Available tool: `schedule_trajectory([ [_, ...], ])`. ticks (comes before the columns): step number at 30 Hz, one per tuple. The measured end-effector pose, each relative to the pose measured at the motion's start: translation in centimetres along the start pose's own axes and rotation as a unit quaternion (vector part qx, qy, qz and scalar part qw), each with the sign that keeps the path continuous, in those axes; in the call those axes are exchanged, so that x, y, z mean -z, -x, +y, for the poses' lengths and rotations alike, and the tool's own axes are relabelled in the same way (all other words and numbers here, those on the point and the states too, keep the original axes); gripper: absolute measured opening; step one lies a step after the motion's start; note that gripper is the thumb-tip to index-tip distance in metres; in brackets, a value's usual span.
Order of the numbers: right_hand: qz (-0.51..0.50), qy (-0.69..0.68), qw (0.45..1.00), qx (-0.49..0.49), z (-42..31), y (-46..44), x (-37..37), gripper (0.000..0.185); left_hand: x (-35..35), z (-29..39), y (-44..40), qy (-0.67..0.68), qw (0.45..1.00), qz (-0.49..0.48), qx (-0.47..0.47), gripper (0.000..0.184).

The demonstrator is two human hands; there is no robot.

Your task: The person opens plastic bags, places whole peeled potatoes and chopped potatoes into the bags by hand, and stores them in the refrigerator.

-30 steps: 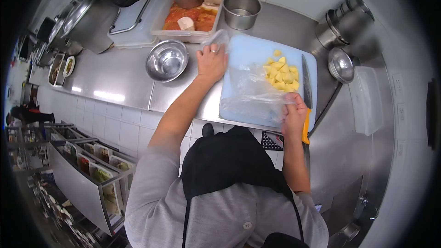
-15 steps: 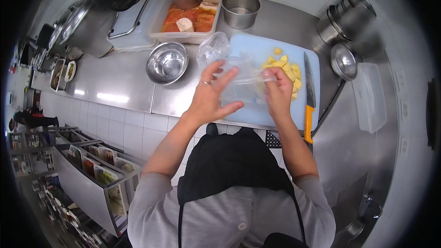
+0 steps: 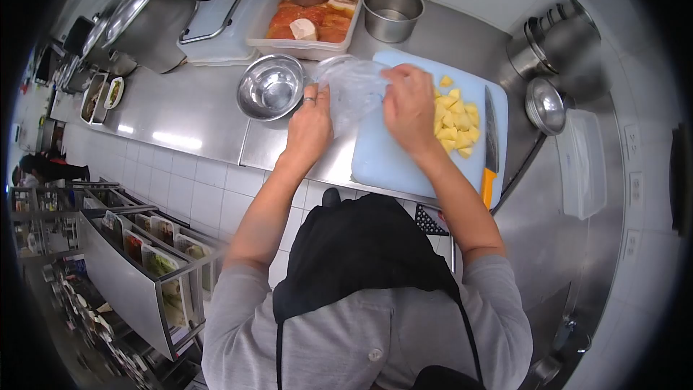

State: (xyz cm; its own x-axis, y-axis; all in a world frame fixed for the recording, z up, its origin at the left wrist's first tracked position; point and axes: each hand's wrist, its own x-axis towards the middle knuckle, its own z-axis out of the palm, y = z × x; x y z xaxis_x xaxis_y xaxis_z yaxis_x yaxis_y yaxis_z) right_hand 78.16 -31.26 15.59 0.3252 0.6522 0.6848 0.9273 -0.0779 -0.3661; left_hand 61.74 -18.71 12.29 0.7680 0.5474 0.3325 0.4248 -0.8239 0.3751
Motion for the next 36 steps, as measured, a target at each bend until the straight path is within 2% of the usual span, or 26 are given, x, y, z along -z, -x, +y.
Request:
schedule_trajectory([
  [2, -0.057, -0.040, 0.992, 0.104, -1.0, 1.6, -0.8, 0.019, -0.1, 1.2, 0.1, 0.042, 0.998, -0.029, 0.024, 0.072],
  [5, -0.164, 0.096, 0.981, 0.037, 0.7, 4.6, -5.6, 0.024, -1.0, 1.1, -0.7, 0.011, 0.998, 0.056, 0.014, 0.078],
  [6, -0.161, 0.060, 0.985, 0.029, 1.0, 5.1, -5.3, 0.023, 0.3, 1.7, -1.4, 0.014, 0.996, 0.032, 0.084, 0.072],
  [9, -0.136, -0.036, 0.990, -0.007, 1.1, 6.3, -3.2, 0.021, 1.2, 1.6, -2.2, -0.048, 0.998, 0.013, 0.045, 0.062],
  [10, -0.120, -0.057, 0.991, -0.031, 0.4, 6.4, -1.4, 0.022, 1.3, 1.9, -2.1, -0.021, 1.000, 0.016, 0.014, 0.051],
  [11, -0.102, -0.080, 0.990, -0.053, 0.1, 6.8, -0.2, 0.023, 1.4, 2.3, -1.9, -0.026, 0.999, 0.032, -0.024, 0.051],
  [13, -0.060, -0.034, 0.993, -0.100, 1.0, 8.8, 2.1, 0.028, 1.6, 3.1, -1.5, -0.039, 0.992, 0.067, -0.097, 0.050],
  [16, -0.030, 0.070, 0.979, -0.188, 3.5, 11.3, 6.1, 0.042, 0.9, 3.4, -0.6, 0.039, 0.988, 0.127, -0.073, 0.048],
  [19, -0.052, 0.155, 0.945, -0.283, 4.9, 11.7, 9.2, 0.057, -0.1, 1.9, -0.4, 0.115, 0.972, 0.187, -0.079, 0.052],
  [22, -0.078, 0.176, 0.933, -0.306, 5.3, 11.3, 9.9, 0.069, -1.2, 1.1, -0.4, 0.112, 0.989, 0.076, -0.056, 0.059],
  [24, -0.065, 0.150, 0.947, -0.277, 4.8, 10.3, 9.6, 0.071, -1.9, 2.5, 0.0, 0.137, 0.990, -0.022, -0.029, 0.071],
  [27, -0.086, 0.151, 0.954, -0.245, 4.6, 9.4, 8.3, 0.077, -5.1, 2.3, -0.3, 0.023, 0.997, -0.032, -0.060, 0.079],
  [28, -0.098, 0.160, 0.953, -0.238, 4.7, 9.2, 7.9, 0.079, -5.5, 2.5, -0.6, 0.003, 0.998, -0.056, 0.016, 0.083],
  [31, -0.153, 0.190, 0.923, -0.297, 6.6, 8.1, 7.3, 0.088, -5.1, 2.5, -2.0, -0.039, 0.994, -0.009, 0.104, 0.084],
  [34, -0.261, 0.163, 0.868, -0.388, 8.5, 6.1, 7.2, 0.096, -3.3, 3.6, -2.8, -0.059, 0.992, -0.030, 0.108, 0.082],
  [36, -0.283, 0.163, 0.870, -0.370, 9.1, 5.8, 6.9, 0.094, -2.8, 4.3, -2.7, -0.038, 0.998, -0.024, 0.047, 0.077],
])
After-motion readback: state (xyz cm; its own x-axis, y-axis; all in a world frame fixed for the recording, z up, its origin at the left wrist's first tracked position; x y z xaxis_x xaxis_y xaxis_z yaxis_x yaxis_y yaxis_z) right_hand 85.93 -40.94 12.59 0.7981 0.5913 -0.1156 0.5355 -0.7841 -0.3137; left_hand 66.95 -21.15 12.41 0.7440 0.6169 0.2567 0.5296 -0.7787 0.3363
